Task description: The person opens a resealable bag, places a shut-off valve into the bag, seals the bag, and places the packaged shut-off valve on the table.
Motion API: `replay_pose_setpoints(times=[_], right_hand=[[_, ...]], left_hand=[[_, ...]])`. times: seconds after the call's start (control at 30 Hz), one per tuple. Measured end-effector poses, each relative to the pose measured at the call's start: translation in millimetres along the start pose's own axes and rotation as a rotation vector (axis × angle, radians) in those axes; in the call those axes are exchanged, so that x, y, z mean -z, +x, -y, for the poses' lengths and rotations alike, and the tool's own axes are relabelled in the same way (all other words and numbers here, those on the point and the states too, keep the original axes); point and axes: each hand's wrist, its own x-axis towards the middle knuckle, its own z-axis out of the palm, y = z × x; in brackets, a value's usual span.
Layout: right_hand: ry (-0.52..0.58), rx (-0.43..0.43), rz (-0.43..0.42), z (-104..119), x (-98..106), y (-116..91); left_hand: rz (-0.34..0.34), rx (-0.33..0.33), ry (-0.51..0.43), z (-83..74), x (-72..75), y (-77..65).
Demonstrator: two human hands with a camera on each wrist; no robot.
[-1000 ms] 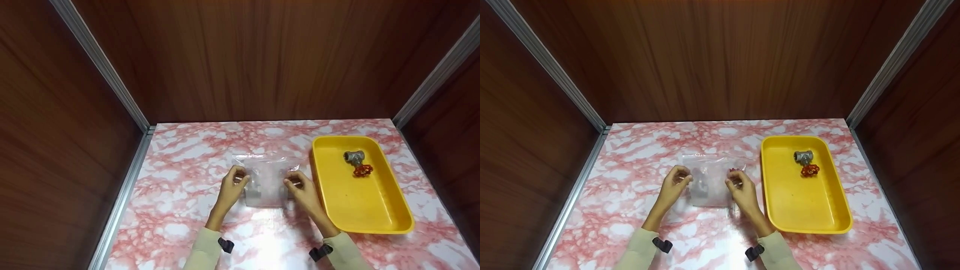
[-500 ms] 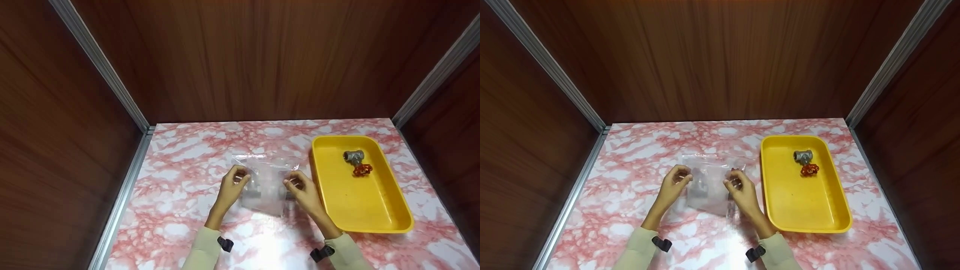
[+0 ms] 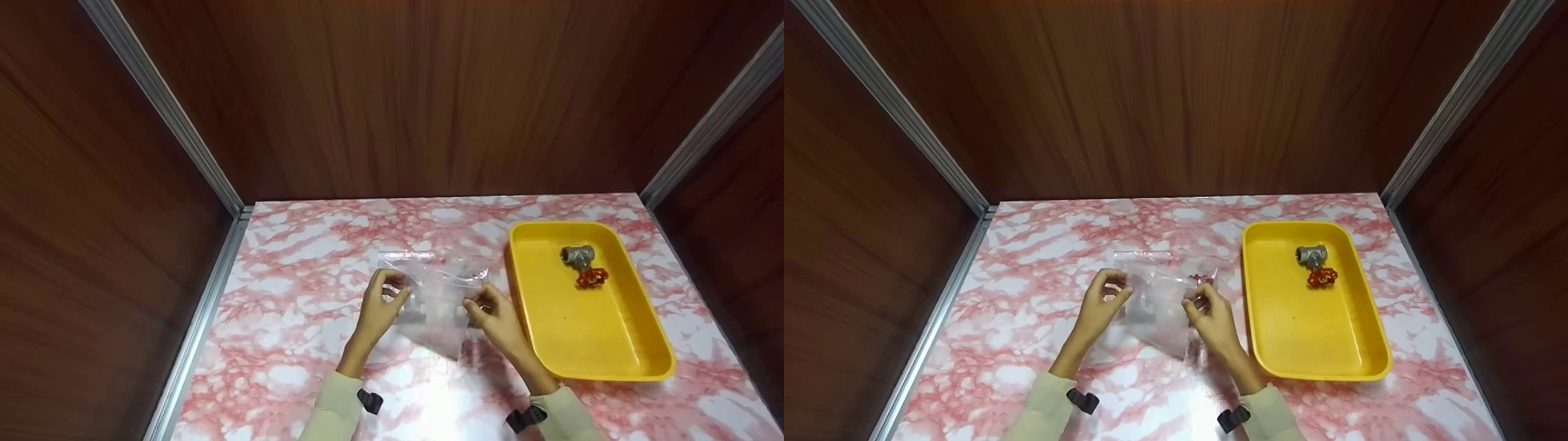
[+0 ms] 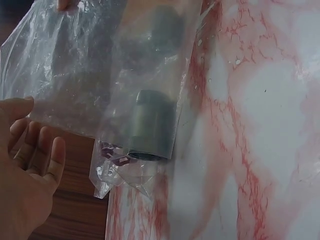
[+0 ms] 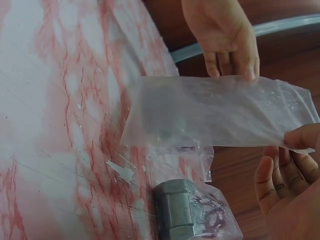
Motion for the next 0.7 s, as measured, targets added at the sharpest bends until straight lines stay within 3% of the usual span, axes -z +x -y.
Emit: replay_pose_setpoints(times=[0.13,0.43,0.7], right_hand=[[0.040,-0.036,-0.011,1,1,-1],[0.144,-0.049,0.001,-2,-6,-6],[0.181,-0.001,0.063,-6,-12,-14]], left_hand=[[-0.015,0.011,0.002,-1.8,-3.6,-0.8],[0.100,0.038,0.055,-11.4,-11.4,-5.3],[0.172,0.064,-0.029,-22.1,-19.4,-6.4]])
